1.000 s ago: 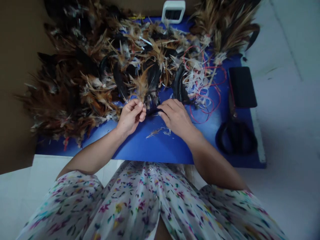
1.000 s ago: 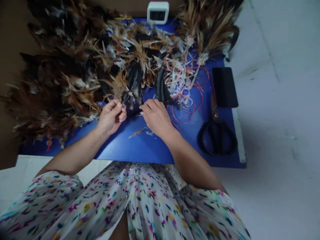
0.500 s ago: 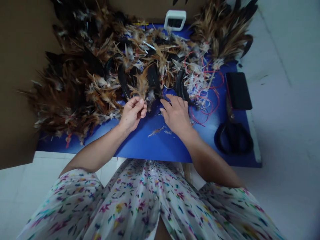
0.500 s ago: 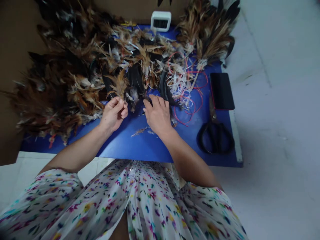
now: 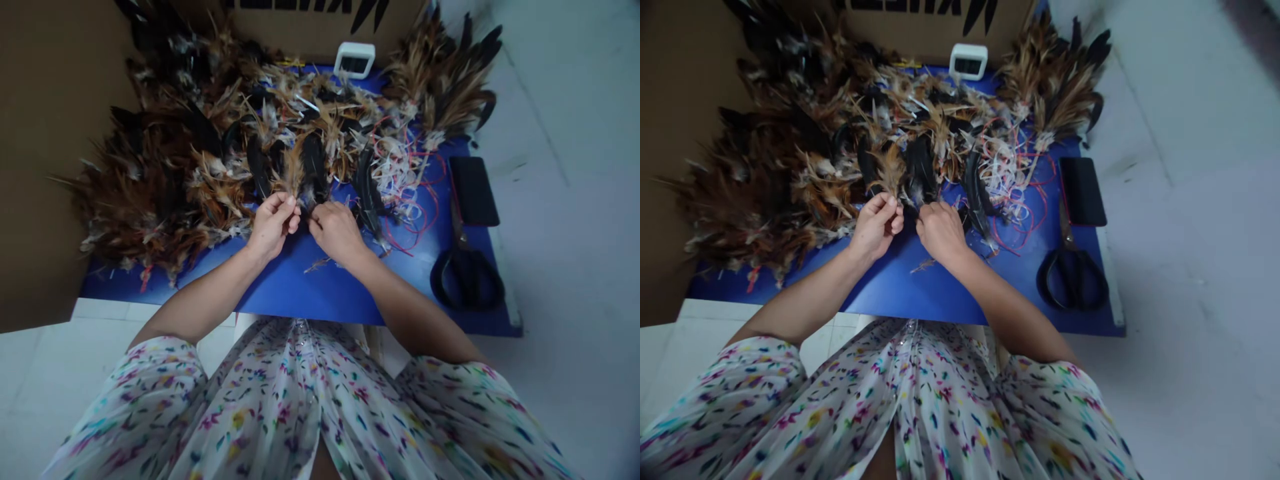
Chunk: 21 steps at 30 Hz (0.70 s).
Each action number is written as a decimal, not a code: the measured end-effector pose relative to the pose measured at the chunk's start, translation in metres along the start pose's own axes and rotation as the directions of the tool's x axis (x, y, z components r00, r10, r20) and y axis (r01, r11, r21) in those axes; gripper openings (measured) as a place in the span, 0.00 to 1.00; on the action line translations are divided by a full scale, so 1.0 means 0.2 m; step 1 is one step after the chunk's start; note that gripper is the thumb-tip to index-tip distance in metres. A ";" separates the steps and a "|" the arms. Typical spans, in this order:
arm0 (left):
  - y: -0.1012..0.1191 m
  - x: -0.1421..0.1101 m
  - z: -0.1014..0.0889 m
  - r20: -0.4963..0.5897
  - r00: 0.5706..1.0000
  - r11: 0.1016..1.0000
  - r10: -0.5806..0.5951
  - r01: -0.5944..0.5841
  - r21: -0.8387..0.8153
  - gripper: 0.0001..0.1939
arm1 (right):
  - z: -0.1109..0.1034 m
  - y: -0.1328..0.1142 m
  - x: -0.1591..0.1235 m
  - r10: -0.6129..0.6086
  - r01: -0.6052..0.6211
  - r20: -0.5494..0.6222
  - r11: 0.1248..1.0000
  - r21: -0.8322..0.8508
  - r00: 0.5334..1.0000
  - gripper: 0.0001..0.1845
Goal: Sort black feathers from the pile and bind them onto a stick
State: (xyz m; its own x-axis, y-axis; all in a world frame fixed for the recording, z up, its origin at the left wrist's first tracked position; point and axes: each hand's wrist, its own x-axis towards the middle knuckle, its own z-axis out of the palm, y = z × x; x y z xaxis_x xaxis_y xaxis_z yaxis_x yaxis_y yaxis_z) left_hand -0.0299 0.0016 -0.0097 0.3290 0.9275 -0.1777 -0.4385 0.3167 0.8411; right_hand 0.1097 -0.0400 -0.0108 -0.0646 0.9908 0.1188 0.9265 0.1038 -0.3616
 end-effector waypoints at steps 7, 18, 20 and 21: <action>-0.01 0.00 -0.01 0.006 1.000 1.000 0.015 -0.015 -0.007 0.13 | -0.04 0.10 -0.04 0.215 -0.163 0.009 0.714 0.681 0.977 0.07; 0.00 0.02 -0.01 -0.040 0.999 1.000 0.006 -0.006 -0.005 0.14 | -0.13 0.17 -0.06 0.152 -0.242 0.190 0.529 0.814 0.970 0.09; 0.00 0.02 -0.01 -0.050 0.999 1.000 -0.003 0.003 0.005 0.14 | -0.13 0.18 -0.05 0.147 -0.221 0.165 0.636 0.739 0.975 0.08; 0.00 0.02 -0.01 -0.051 0.999 1.000 -0.007 0.008 0.008 0.15 | -0.13 0.17 -0.04 0.165 -0.204 0.123 0.700 0.685 0.979 0.07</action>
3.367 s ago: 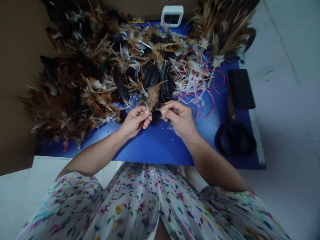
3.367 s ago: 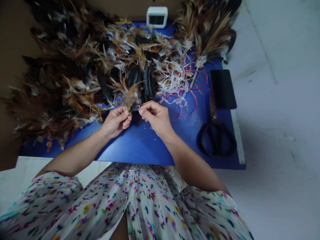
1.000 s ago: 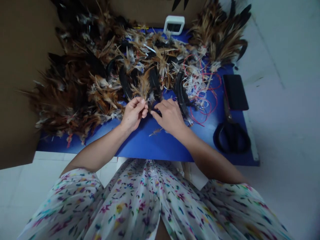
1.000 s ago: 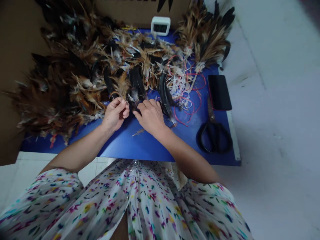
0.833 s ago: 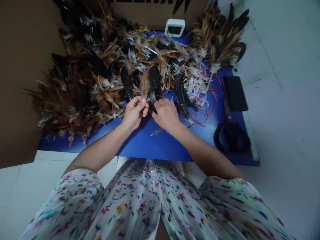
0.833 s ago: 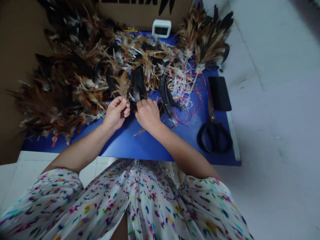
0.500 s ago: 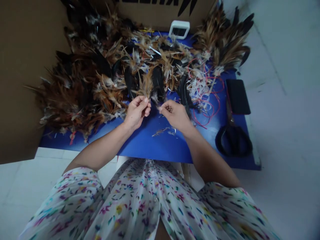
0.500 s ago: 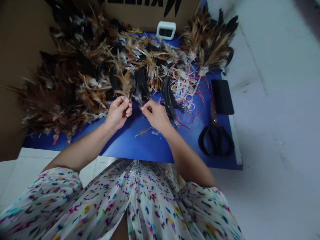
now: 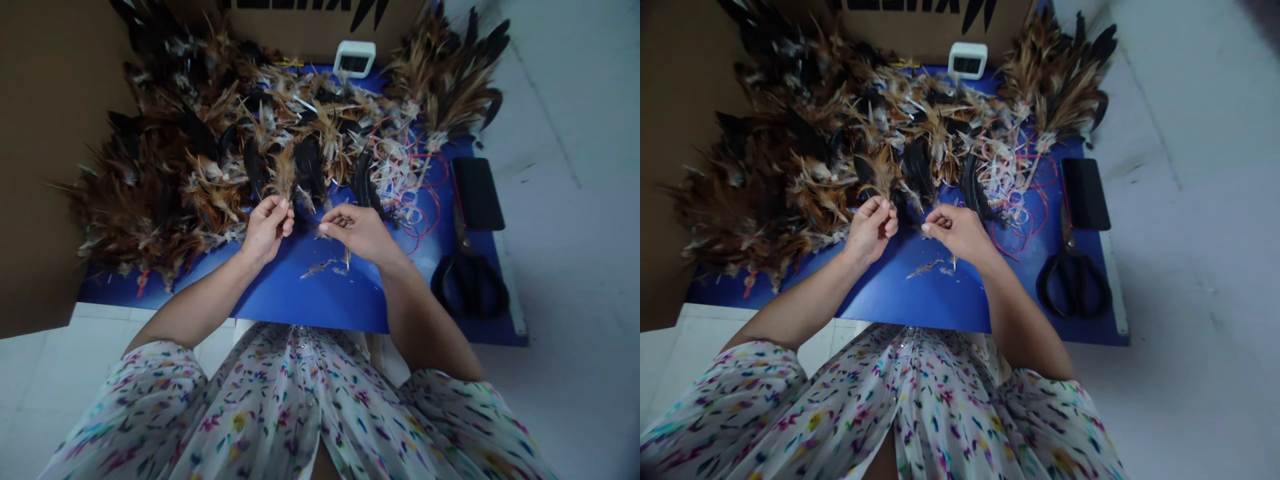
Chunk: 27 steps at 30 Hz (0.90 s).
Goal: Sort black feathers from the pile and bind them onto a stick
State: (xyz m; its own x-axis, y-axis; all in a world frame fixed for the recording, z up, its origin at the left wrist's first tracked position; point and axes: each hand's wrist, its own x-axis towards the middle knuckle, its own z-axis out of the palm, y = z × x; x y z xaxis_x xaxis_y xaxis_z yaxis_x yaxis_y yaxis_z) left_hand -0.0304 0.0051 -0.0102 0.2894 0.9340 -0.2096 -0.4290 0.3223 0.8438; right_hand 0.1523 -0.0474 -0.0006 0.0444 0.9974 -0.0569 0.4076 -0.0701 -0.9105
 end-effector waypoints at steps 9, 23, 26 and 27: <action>0.00 -0.01 0.00 -0.003 1.000 1.000 -0.010 0.010 -0.005 0.15 | 0.09 -0.06 0.23 -0.099 -0.025 -0.178 0.808 -0.588 0.979 0.13; 0.03 -0.04 0.02 0.105 0.991 0.997 0.080 -0.078 -0.027 0.20 | 0.22 -0.11 0.03 -0.237 0.268 0.158 0.565 -0.780 0.959 0.14; 0.02 -0.04 0.02 0.085 0.993 0.996 0.085 -0.084 -0.015 0.21 | 0.24 -0.09 0.02 -0.289 0.376 0.250 0.569 -0.732 0.924 0.15; 0.02 -0.03 0.01 0.069 0.994 0.996 0.088 -0.087 -0.013 0.21 | 0.24 -0.08 0.02 -0.309 0.404 0.268 0.581 -0.706 0.912 0.14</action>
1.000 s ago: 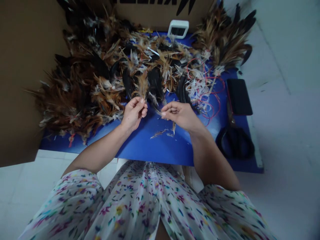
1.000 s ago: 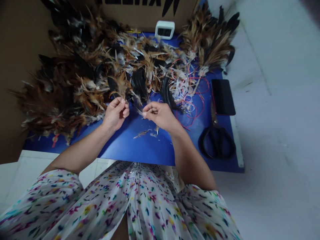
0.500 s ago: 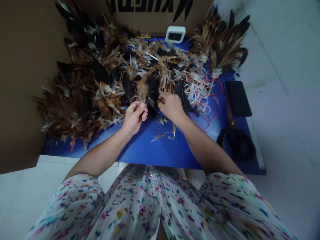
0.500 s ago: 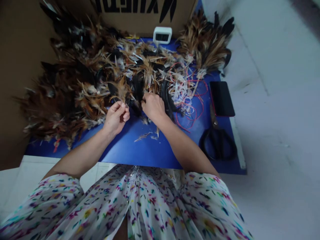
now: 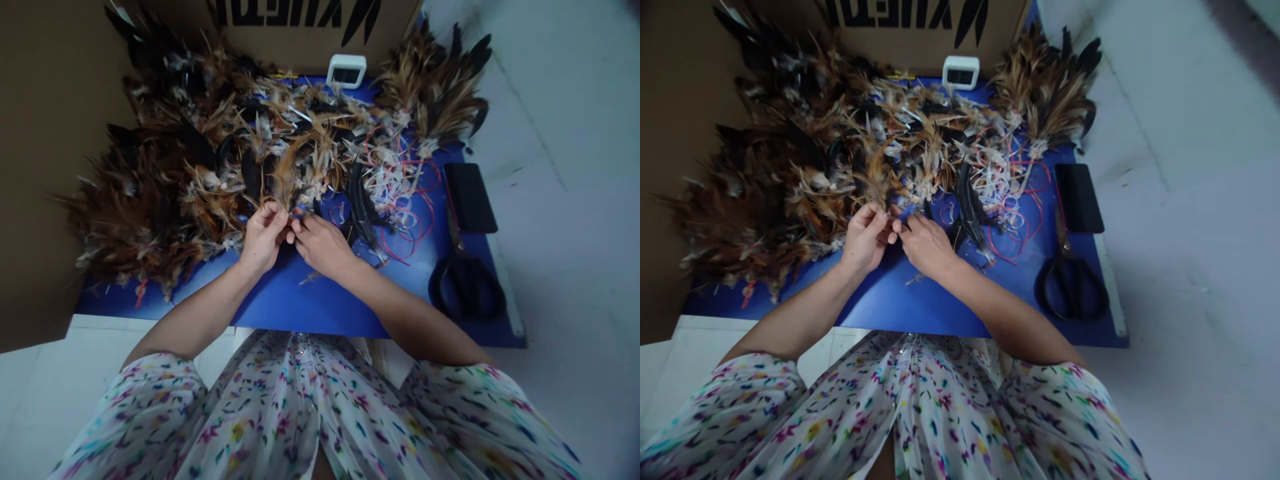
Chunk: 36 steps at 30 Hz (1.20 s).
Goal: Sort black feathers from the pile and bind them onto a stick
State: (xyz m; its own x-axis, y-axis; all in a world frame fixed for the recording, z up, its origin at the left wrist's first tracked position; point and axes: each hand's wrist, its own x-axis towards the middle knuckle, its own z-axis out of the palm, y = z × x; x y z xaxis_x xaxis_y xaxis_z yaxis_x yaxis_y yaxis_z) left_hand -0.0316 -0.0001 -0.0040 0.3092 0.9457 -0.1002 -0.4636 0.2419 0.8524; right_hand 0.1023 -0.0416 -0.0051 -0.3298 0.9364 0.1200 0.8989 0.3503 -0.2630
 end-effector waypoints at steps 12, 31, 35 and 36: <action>-0.09 0.03 -0.06 -0.143 0.989 0.998 0.049 -0.042 0.050 0.16 | -0.07 0.26 0.20 0.378 -0.356 -0.170 0.923 0.147 0.910 0.12; -0.09 0.03 -0.04 -0.229 0.969 0.995 0.090 -0.077 0.067 0.11 | -0.01 0.20 0.27 0.278 -0.263 -0.169 0.959 0.102 0.946 0.11; -0.10 0.03 -0.05 -0.229 0.968 0.994 0.098 -0.085 0.066 0.12 | 0.01 0.20 0.24 0.228 -0.204 -0.167 0.967 0.150 0.959 0.12; -0.10 0.04 -0.05 -0.224 0.969 0.994 0.100 -0.087 0.066 0.13 | 0.02 0.20 0.23 0.226 -0.190 -0.180 0.962 0.195 0.957 0.11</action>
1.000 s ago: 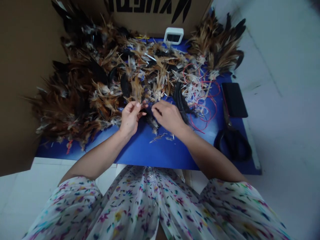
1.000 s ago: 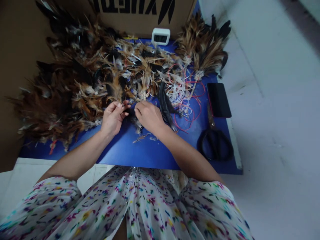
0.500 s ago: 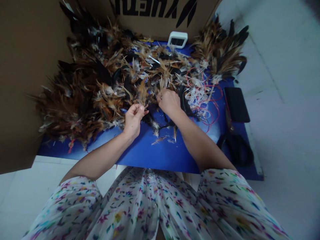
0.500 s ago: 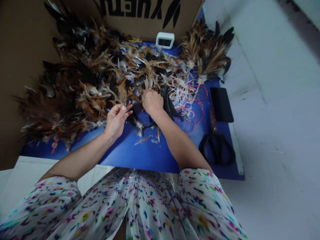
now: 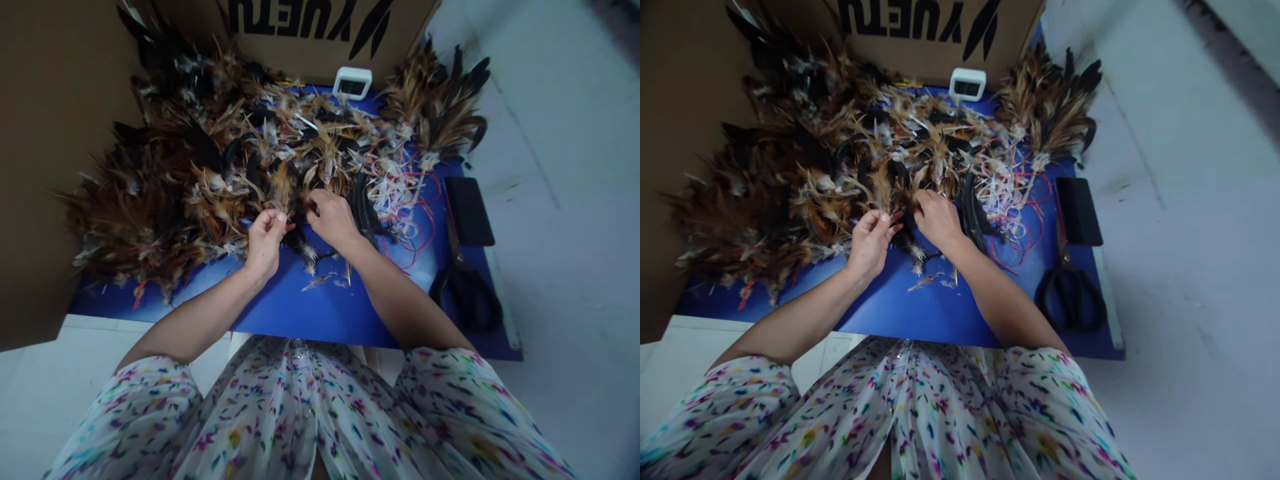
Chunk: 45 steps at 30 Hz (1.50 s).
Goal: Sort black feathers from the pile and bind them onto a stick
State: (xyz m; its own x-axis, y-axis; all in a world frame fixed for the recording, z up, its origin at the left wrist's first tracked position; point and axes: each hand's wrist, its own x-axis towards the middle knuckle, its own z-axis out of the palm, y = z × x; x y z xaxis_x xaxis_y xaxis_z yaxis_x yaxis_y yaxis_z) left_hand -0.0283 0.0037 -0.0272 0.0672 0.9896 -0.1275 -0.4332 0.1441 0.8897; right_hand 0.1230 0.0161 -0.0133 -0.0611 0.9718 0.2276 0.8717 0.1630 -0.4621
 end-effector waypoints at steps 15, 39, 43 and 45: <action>-0.02 0.01 -0.03 0.064 0.998 1.000 0.006 -0.005 -0.016 0.19 | 0.01 0.16 -0.02 0.286 -0.129 -0.126 0.726 0.676 0.950 0.08; -0.02 0.01 -0.03 0.075 0.997 1.000 0.005 -0.005 -0.005 0.15 | 0.01 0.23 0.00 0.419 -0.143 -0.166 0.614 0.776 0.893 0.10; -0.01 0.01 -0.02 0.079 0.997 1.000 -0.015 0.015 0.003 0.15 | -0.01 0.19 -0.01 0.421 -0.153 -0.127 0.569 0.808 0.898 0.11; 0.01 0.01 -0.01 0.104 0.993 0.999 -0.050 0.051 -0.005 0.17 | -0.03 0.17 -0.02 0.403 -0.157 -0.094 0.547 0.822 0.910 0.10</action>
State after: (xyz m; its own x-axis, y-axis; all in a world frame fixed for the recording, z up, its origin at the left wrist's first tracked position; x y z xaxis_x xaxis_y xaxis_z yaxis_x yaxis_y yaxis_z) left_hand -0.0315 0.0057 -0.0267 0.1822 0.9753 -0.1253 -0.4333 0.1940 0.8801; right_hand 0.1547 0.0170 -0.0249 0.3413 0.9345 0.1014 0.0868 0.0761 -0.9933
